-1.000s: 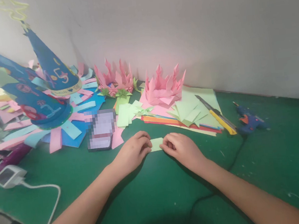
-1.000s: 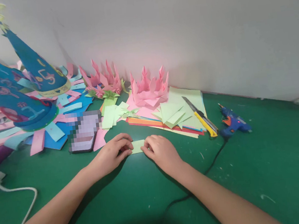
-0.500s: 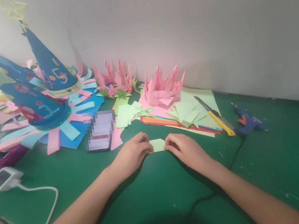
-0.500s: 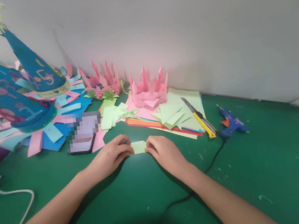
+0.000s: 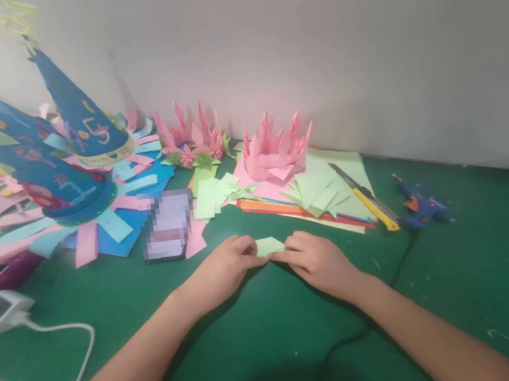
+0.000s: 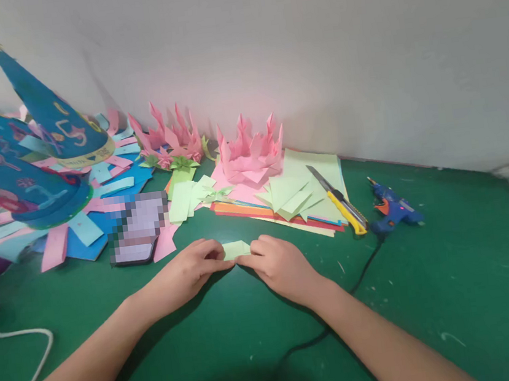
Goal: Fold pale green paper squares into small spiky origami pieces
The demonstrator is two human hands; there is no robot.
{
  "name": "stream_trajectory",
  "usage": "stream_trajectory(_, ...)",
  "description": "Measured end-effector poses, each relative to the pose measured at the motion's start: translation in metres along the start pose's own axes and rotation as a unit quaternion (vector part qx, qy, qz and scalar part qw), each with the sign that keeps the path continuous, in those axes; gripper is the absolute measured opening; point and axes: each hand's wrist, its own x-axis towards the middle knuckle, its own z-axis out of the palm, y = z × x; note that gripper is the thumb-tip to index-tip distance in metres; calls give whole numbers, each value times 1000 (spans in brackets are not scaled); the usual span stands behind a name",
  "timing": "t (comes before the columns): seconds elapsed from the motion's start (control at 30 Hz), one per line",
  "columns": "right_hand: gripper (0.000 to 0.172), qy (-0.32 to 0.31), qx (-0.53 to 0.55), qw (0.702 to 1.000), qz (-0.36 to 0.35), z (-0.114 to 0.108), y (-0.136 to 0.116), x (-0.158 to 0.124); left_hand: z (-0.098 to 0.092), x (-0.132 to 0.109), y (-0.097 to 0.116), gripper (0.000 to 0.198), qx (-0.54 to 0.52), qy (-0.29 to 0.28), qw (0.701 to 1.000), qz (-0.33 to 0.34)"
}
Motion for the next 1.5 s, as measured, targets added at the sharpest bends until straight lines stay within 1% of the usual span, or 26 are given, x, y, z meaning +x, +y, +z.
stream_trajectory(0.07,29,19,-23,999,-41,-1,0,0,-1,0,0,35,8,-3,1000,8)
stream_trajectory(0.13,27,30,-24,997,-62,-1,0,2,-3,-1,1,35,14,-6,1000,13)
stream_trajectory(0.23,26,42,-2,997,-70,0,0,4,-8,-2,1,37,17,-14,1000,11)
stream_trajectory(0.37,30,49,33,996,-69,1,0,4,-15,-5,3,38,8,-14,1000,13)
stream_trajectory(0.53,33,57,72,994,-57,-2,1,4,-16,-8,4,30,-32,4,999,-21)
stream_trajectory(0.63,28,59,88,994,-41,-2,0,4,-13,-6,3,18,-58,25,997,-42)
stream_trajectory(0.67,25,65,96,993,-28,-1,-1,5,-11,-5,2,17,-68,33,996,-52)
stream_trajectory(0.77,18,92,120,988,27,3,-2,9,-5,-1,-2,21,-105,53,990,-84)
stream_trajectory(0.83,13,103,123,985,63,6,-3,12,0,2,-4,16,-129,61,986,-85)
stream_trajectory(0.87,13,103,119,985,77,8,-4,13,2,2,-5,12,-136,66,984,-89)
stream_trajectory(0.9,18,97,113,985,87,9,-4,14,3,3,-5,9,-141,73,982,-99)
stream_trajectory(0.97,27,75,98,988,91,11,-5,16,6,3,-5,14,-146,90,979,-109)
stream_trajectory(1.03,26,52,91,990,89,12,-5,17,8,2,-5,17,-139,104,979,-109)
stream_trajectory(1.1,22,50,97,990,93,12,-6,17,8,2,-4,18,-129,113,980,-102)
stream_trajectory(1.3,14,75,129,984,99,12,-7,18,7,4,-5,15,-134,92,982,-94)
stream_trajectory(1.5,10,125,108,983,82,12,-6,16,5,5,-6,17,-104,104,987,-68)
